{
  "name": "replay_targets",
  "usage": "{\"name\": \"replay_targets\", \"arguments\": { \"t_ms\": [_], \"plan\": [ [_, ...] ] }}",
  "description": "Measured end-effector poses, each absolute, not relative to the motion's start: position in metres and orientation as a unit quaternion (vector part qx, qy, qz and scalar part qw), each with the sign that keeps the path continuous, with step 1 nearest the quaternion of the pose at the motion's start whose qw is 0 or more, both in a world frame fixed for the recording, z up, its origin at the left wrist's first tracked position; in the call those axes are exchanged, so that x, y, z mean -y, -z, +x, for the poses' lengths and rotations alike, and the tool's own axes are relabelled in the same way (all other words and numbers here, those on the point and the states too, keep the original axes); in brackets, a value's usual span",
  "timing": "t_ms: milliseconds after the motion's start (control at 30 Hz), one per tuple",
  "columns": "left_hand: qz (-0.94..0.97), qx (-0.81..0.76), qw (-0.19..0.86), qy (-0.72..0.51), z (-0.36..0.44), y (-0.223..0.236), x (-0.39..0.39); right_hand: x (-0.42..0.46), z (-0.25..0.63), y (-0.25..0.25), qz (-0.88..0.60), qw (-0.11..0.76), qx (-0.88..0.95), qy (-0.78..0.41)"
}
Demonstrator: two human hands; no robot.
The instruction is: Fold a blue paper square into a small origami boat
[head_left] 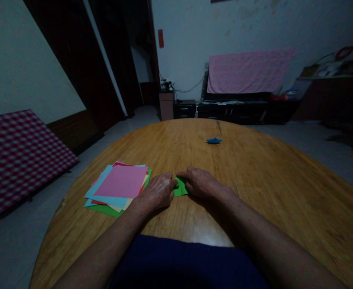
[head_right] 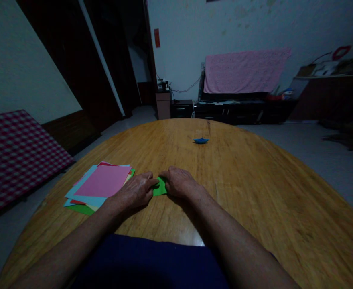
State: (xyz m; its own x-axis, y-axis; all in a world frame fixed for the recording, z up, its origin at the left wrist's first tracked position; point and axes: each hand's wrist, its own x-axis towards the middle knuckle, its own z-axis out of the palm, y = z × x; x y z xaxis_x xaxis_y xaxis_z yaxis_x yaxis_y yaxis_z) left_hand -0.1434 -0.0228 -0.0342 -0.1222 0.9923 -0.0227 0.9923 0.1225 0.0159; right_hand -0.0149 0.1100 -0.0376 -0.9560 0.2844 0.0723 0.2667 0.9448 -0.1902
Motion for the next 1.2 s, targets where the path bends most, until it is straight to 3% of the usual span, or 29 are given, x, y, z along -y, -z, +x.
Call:
{"name": "replay_targets", "arguments": {
  "t_ms": [1200],
  "plan": [
    [0.678, -0.734, 0.007, -0.048, -0.1466, 0.0409, 0.0312, -0.1052, -0.0099, 0.0334, -0.153, 0.069, 0.975, -0.143]
  ]
}}
